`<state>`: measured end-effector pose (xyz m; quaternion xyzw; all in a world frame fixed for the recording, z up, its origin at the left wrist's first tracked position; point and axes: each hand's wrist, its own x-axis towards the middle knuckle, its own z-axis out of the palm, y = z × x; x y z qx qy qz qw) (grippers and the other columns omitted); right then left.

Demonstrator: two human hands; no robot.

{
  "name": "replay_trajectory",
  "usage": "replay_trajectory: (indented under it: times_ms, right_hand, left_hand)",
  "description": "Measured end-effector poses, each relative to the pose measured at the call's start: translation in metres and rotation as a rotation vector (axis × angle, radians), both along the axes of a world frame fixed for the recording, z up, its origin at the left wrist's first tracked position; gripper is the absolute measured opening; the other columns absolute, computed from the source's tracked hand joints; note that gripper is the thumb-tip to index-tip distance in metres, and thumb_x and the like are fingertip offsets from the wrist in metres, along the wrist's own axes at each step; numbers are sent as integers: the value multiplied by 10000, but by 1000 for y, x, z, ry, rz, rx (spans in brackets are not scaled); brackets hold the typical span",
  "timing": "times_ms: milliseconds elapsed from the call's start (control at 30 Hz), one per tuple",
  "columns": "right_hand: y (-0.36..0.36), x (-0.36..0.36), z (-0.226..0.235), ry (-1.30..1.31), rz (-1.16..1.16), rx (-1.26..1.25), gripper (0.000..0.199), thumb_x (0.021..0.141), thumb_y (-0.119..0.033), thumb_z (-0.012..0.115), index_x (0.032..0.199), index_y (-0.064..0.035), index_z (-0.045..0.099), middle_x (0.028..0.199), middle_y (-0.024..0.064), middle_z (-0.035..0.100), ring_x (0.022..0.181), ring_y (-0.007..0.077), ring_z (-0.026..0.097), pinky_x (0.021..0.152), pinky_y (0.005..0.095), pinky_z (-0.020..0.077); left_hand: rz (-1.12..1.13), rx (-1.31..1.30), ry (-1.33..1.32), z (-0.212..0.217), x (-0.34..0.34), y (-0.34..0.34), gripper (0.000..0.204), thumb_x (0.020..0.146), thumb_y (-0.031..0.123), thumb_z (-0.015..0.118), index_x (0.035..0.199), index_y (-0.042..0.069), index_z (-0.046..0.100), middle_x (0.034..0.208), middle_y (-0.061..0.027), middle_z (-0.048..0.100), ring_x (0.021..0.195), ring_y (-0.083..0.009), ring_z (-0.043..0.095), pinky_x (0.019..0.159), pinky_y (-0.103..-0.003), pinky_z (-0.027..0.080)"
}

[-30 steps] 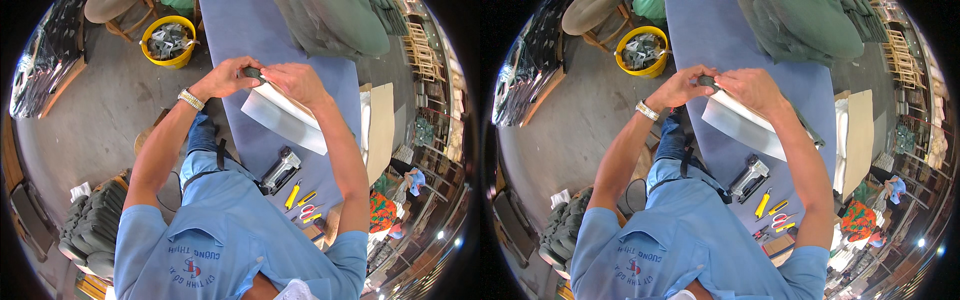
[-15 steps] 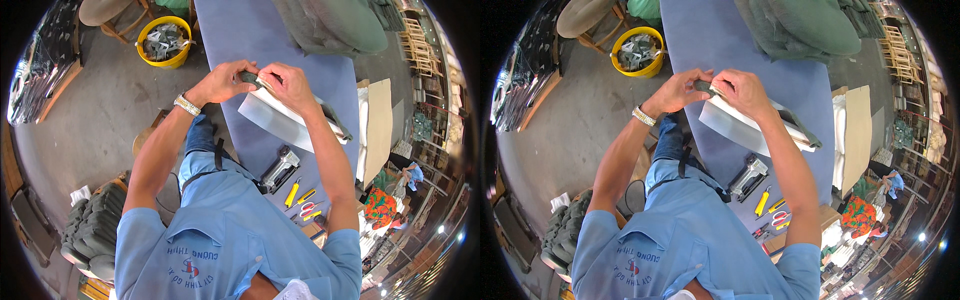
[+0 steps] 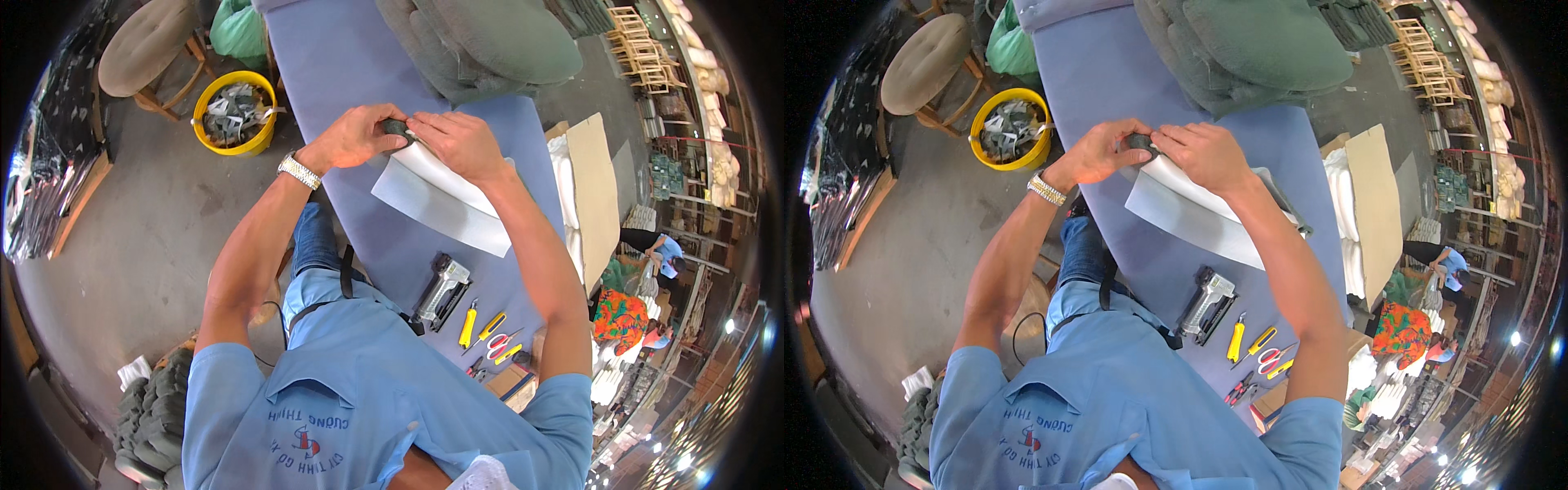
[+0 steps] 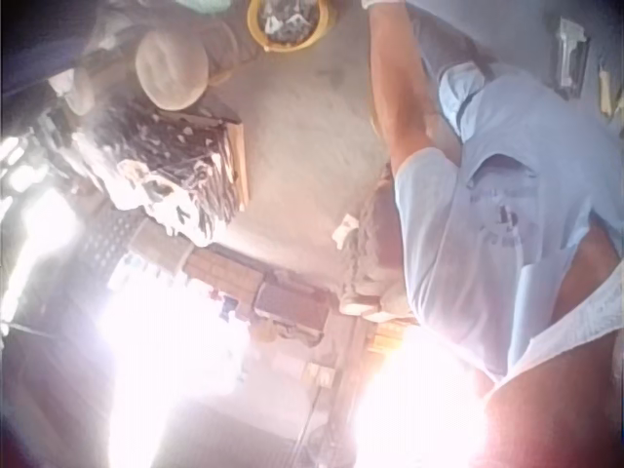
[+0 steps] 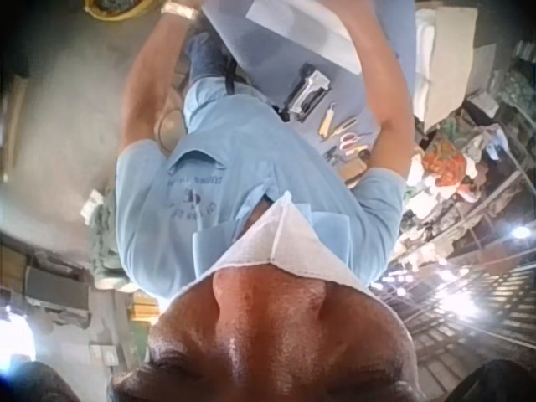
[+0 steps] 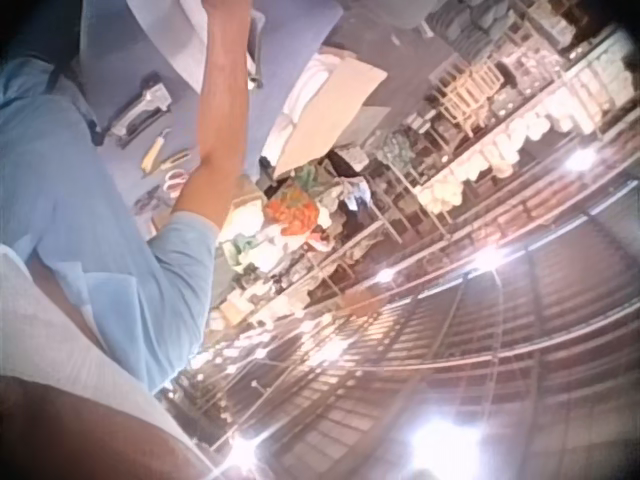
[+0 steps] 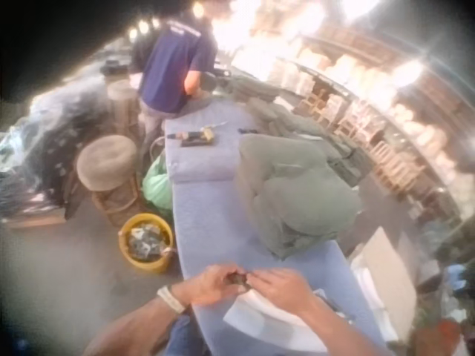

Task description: The person wraps a green fabric cover around a cushion, trims excess fabric with a utility knife, and secures the edges using a staple gun. The finished cushion is placed on a stack of similar cushions on the table.

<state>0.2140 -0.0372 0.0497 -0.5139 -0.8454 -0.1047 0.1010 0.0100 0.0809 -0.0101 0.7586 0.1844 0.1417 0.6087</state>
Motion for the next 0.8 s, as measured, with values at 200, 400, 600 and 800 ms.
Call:
replay_trajectory:
  times_ms: [200,400,600,800]
  right_hand:
    - [22,27,-3,14,-92,-56,155,869,-131,703,1019,-104,725,931,3,718,703,214,694,638,347,557]
    - [25,21,-13,472,-507,-219,84,910,-109,732,994,-108,739,885,67,749,694,265,713,618,377,552]
    - [9,22,3,561,-697,-95,117,902,-98,750,1017,-85,765,952,102,776,732,284,718,676,356,562]
    - [-127,-93,7,866,-1472,270,152,910,-65,749,1047,0,748,1021,133,775,934,294,729,857,350,562]
  left_hand:
    - [-90,82,-91,-7,42,32,381,935,185,758,1263,9,677,1082,-156,756,1017,-285,720,905,-398,550]
    - [-184,40,-54,-16,60,49,370,920,150,759,1253,10,679,1091,-184,752,1005,-343,729,878,-420,554]
    - [-376,-19,-94,-1,90,64,368,925,131,759,1268,25,677,1126,-161,755,971,-285,721,870,-395,550]
    - [-473,99,-168,8,126,69,386,976,178,716,1320,19,640,1312,-147,695,1147,-285,667,994,-392,523]
